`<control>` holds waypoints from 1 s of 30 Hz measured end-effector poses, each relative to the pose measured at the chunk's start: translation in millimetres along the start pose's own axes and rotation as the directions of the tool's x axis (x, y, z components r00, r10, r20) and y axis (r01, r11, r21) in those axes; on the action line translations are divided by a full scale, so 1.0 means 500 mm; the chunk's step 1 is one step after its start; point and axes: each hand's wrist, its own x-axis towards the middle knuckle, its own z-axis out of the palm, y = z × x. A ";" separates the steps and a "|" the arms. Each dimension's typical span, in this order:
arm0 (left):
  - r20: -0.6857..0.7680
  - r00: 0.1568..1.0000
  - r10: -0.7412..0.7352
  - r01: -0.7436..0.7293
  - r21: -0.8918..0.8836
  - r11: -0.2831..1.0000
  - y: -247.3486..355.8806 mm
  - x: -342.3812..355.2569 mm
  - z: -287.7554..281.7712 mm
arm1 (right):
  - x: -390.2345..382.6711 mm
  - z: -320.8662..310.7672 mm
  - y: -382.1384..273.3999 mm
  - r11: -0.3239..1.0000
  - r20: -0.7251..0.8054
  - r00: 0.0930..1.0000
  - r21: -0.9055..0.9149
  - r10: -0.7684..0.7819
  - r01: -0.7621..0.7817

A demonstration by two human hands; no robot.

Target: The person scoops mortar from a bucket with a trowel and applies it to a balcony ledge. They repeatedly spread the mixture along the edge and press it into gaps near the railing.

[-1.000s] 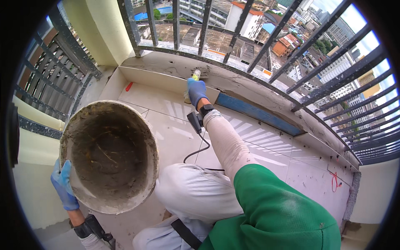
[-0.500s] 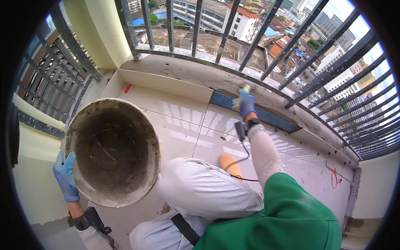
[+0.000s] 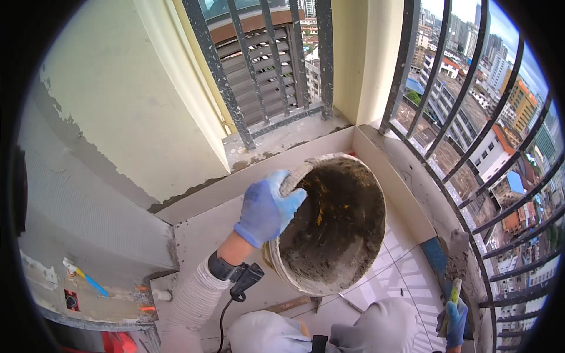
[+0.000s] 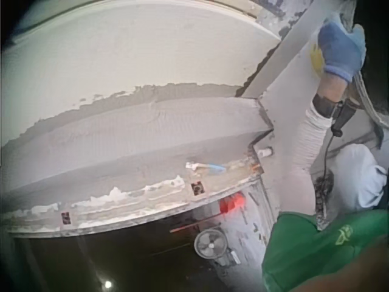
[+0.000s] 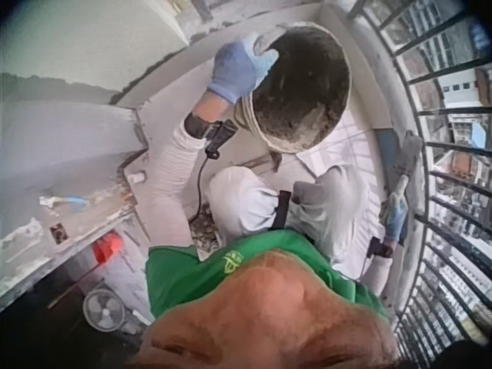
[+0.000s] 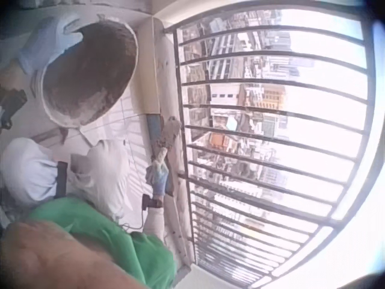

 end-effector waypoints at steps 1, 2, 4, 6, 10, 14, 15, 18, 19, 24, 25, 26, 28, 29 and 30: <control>-0.010 0.998 0.060 -0.059 0.028 0.998 0.027 -0.002 0.030 | 0.022 -0.052 0.040 0.979 0.015 0.986 -0.120 -0.164 0.165; -0.054 0.986 0.157 -0.150 0.110 0.983 0.032 0.003 0.057 | 0.017 -0.115 0.089 0.925 0.033 0.958 -0.252 -0.286 0.285; 0.013 0.977 0.212 -0.212 0.102 0.972 0.023 -0.012 0.015 | 0.008 0.013 -0.124 1.000 0.016 1.000 -0.022 -0.018 0.018; 0.014 0.998 0.053 -0.053 -0.010 0.999 0.021 0.004 -0.012 | 0.027 -0.017 -0.158 0.985 -0.002 0.999 -0.172 -0.034 0.033; -0.087 0.995 0.044 -0.049 -0.060 0.997 -0.089 0.032 -0.007 | -0.010 -0.071 -0.172 0.878 -0.213 0.943 -0.459 -0.256 0.134; 0.151 0.987 -0.053 0.076 -0.152 0.985 -0.037 0.039 -0.041 | -0.046 -0.099 -0.118 0.713 -0.345 0.778 -0.677 -0.525 0.180; 0.154 0.987 -0.052 0.075 -0.150 0.986 -0.038 0.025 -0.036 | -0.046 -0.097 -0.087 0.635 -0.326 0.719 -0.746 -0.614 0.204; 0.151 0.982 -0.118 0.152 -0.241 0.958 -0.017 0.027 -0.026 | 0.013 -0.124 0.050 0.509 -0.196 0.784 -0.844 -0.589 0.172; 0.155 0.984 -0.088 0.124 -0.248 0.961 -0.020 0.031 -0.020 | 0.026 -0.140 0.103 0.417 -0.115 0.878 -0.903 -0.465 0.102; 0.072 0.991 -0.117 0.120 -0.043 0.992 -0.041 0.023 -0.051 | 0.093 -0.103 0.150 0.500 -0.146 0.937 -0.865 -0.316 0.034; 0.069 0.993 -0.100 0.105 -0.064 0.992 -0.041 0.006 -0.079 | 0.090 -0.060 0.123 0.553 -0.156 0.926 -0.831 -0.345 0.066; 0.028 0.996 -0.089 0.091 -0.084 0.992 -0.031 -0.006 -0.101 | 0.124 -0.032 0.100 0.552 -0.124 0.945 -0.831 -0.303 0.068; 0.030 0.998 -0.062 0.066 -0.168 0.984 -0.013 -0.003 -0.057 | 0.109 -0.046 0.148 0.615 -0.088 0.910 -0.763 -0.404 0.199; -0.008 0.997 -0.080 0.079 -0.023 0.997 0.010 -0.006 -0.061 | 0.117 -0.043 0.152 0.684 -0.030 0.921 -0.679 -0.388 0.266; -0.100 0.994 -0.042 0.055 0.134 0.989 0.005 -0.017 -0.054 | 0.112 -0.011 0.095 0.950 -0.078 0.995 -0.300 0.061 -0.082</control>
